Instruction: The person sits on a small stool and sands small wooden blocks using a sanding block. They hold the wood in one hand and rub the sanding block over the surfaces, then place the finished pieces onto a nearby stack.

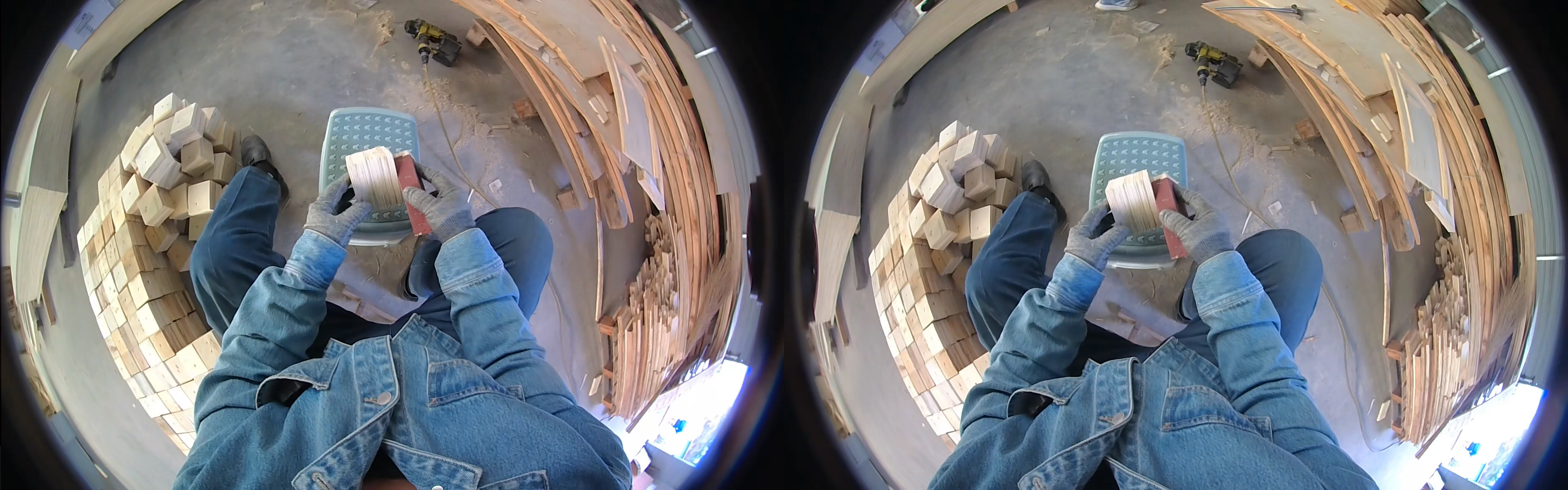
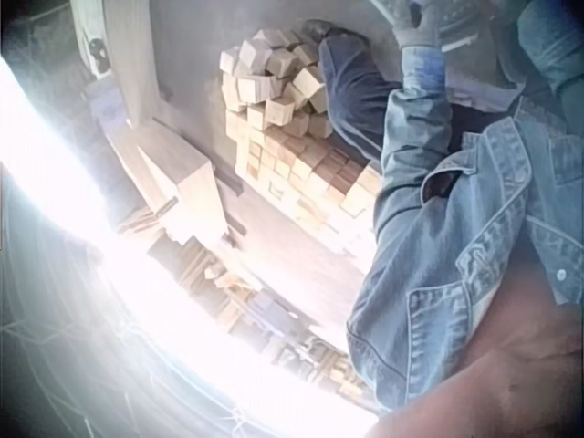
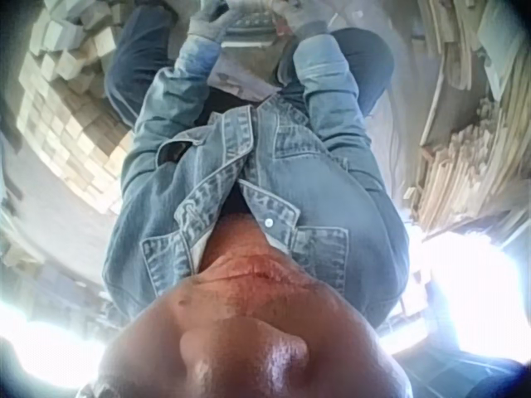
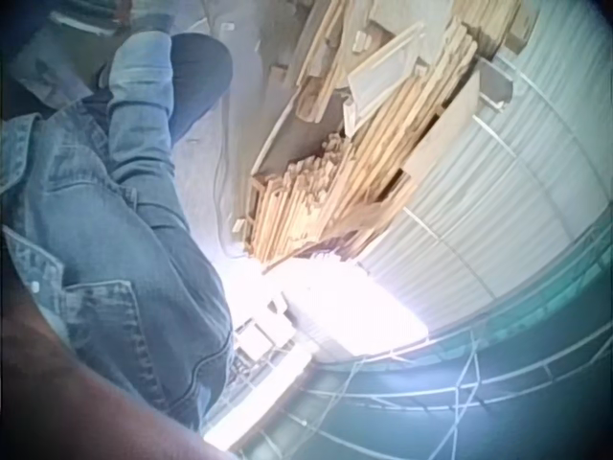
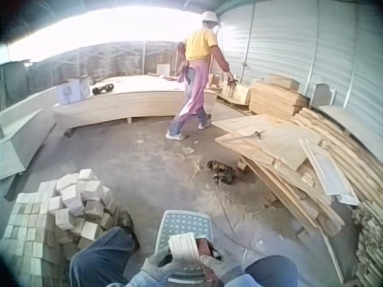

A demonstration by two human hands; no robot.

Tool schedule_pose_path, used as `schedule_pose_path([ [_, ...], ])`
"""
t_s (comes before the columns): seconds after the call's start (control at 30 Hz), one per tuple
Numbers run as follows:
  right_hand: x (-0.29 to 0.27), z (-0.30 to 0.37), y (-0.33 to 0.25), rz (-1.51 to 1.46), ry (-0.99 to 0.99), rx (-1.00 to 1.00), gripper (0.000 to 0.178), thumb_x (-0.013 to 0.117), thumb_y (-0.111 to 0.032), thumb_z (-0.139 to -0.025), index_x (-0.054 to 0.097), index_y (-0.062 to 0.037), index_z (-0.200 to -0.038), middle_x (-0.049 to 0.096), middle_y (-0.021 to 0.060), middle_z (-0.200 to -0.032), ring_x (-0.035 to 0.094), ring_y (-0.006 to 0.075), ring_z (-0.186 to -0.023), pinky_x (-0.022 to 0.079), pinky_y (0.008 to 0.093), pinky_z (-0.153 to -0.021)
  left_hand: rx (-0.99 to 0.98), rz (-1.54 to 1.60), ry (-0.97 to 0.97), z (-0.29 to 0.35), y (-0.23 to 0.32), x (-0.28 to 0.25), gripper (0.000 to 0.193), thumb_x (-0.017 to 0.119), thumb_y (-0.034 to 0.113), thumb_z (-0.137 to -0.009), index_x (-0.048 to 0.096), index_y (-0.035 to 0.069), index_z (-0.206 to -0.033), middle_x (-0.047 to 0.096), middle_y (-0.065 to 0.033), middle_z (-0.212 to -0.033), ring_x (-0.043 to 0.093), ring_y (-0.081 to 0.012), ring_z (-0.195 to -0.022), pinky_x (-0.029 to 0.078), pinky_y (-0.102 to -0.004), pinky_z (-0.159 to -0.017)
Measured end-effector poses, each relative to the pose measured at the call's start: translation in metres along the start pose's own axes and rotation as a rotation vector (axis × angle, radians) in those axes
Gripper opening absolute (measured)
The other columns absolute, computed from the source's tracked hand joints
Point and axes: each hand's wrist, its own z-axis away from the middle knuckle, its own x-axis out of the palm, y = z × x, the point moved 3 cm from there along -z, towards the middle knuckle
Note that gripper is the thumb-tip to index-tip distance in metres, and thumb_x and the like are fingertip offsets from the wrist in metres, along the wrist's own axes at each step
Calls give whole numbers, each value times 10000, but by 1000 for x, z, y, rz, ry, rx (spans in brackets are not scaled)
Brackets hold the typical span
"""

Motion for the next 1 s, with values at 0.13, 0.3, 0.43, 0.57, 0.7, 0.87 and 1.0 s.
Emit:
schedule_pose_path([
  [0.13, -5, -7, 28, 123, -6, -2, 659, 828, -269, -945, 582, -39, -1511, 665, 173, -1437, 645, 283, -1316, 480, 382, -1152, 3, -257, 49, -8, -23, -11, 578, 886, 100, -848, 675, -18, -1373, 751, -126, -1265, 712, -177, -1133, 579, -331, -1016],
  [0.3, -13, 7, 25, 281, -24, 2, 693, 844, -314, -919, 586, -21, -1492, 657, 205, -1444, 647, 304, -1326, 490, 389, -1140, -88, -445, 58, -2, -6, -8, 576, 946, 194, -776, 730, 8, -1277, 787, -138, -1161, 747, -195, -1071, 595, -341, -998],
  [0.43, -20, 21, 18, 354, -61, 29, 715, 853, -328, -902, 586, -26, -1493, 669, 205, -1429, 659, 316, -1312, 501, 396, -1127, -201, -599, 16, -4, -6, -6, 794, 979, 249, -731, 634, 7, -1404, 746, -157, -1244, 739, -228, -1098, 596, -356, -1007],
  [0.57, -25, 28, 18, 393, -74, 60, 717, 859, -331, -887, 597, -34, -1485, 672, 196, -1431, 662, 317, -1309, 505, 401, -1125, -29, -644, 67, 2, 0, 5, 1193, 1030, 280, -632, 368, 21, -1590, 628, -172, -1423, 687, -274, -1210, 578, -373, -1056],
  [0.7, -27, 30, 23, 493, -65, -10, 702, 871, -323, -866, 625, -23, -1451, 671, 206, -1430, 662, 333, -1311, 510, 404, -1122, -42, -802, 20, -7, -7, 16, 1372, 1058, 329, -558, 259, 46, -1637, 557, -184, -1505, 616, -292, -1313, 528, -412, -1133],
  [0.87, -26, 32, 25, 445, -56, -12, 697, 883, -304, -850, 638, -2, -1429, 666, 217, -1431, 657, 346, -1314, 512, 408, -1125, -123, -169, -176, -24, -25, 18, 1152, 946, 487, -684, 373, 63, -1589, 583, -154, -1519, 564, -319, -1411, 465, -470, -1200],
  [1.0, -19, 34, 11, 522, 66, -34, 703, 890, -287, -838, 638, 7, -1425, 660, 222, -1430, 658, 353, -1304, 515, 415, -1124, -362, 900, 34, -39, -42, 25, 683, 620, 521, -1014, 467, 124, -1548, 608, -106, -1509, 608, -352, -1362, 507, -560, -1157],
])
